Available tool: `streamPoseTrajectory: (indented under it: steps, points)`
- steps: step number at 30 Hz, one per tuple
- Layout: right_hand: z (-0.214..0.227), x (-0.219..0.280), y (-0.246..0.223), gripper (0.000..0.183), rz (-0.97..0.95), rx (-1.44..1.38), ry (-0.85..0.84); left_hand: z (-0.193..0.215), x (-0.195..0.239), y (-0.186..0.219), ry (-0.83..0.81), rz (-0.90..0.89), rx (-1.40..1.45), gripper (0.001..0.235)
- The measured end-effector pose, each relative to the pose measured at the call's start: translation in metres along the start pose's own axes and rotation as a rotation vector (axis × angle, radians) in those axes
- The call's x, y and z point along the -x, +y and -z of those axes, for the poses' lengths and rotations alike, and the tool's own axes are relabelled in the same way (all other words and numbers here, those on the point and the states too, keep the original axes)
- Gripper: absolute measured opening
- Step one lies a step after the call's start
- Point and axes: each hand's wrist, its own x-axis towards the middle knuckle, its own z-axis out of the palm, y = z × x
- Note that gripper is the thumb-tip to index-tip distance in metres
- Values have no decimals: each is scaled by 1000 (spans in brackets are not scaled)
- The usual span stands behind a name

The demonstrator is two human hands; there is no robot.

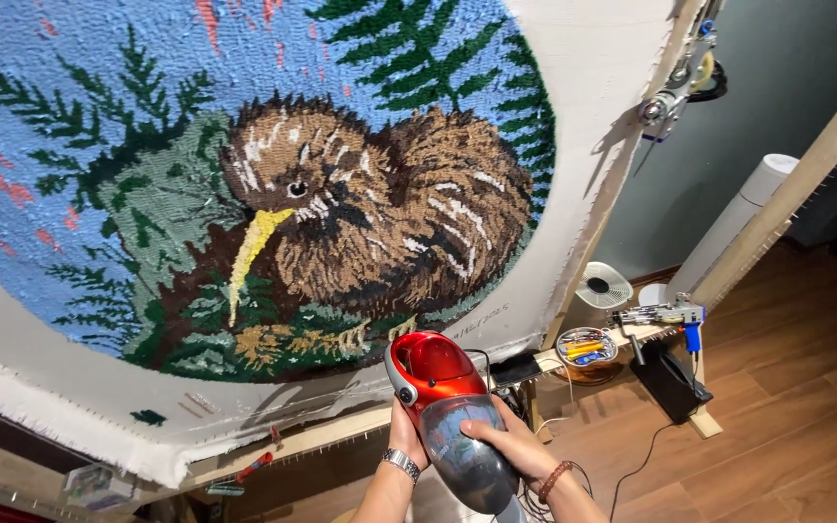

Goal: Vacuuming the back of a tufted rug mounted on a frame to remove loose fibers.

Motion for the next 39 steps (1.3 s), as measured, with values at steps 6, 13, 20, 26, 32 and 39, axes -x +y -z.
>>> streamPoseTrajectory:
  steps: [6,13,20,26,32,39]
  points:
    - [37,-5,0,85,28,143,60,-20,-12,-23,-15,9,-9,66]
    - [75,-15,5,90,64,29,8,-41,-24,-50,-12,1,2,65]
    - [99,-2,-7,92,42,12,31,-58,-34,-73,-12,-30,29,64]
    - [111,-8,-7,90,40,3,-8,-60,-37,-81,-4,-59,44,63]
    - [106,-13,-3,85,38,14,-69,-48,-29,-79,17,-94,56,63]
    - [95,-5,-3,92,30,158,-72,-34,-16,-76,29,-119,62,62]
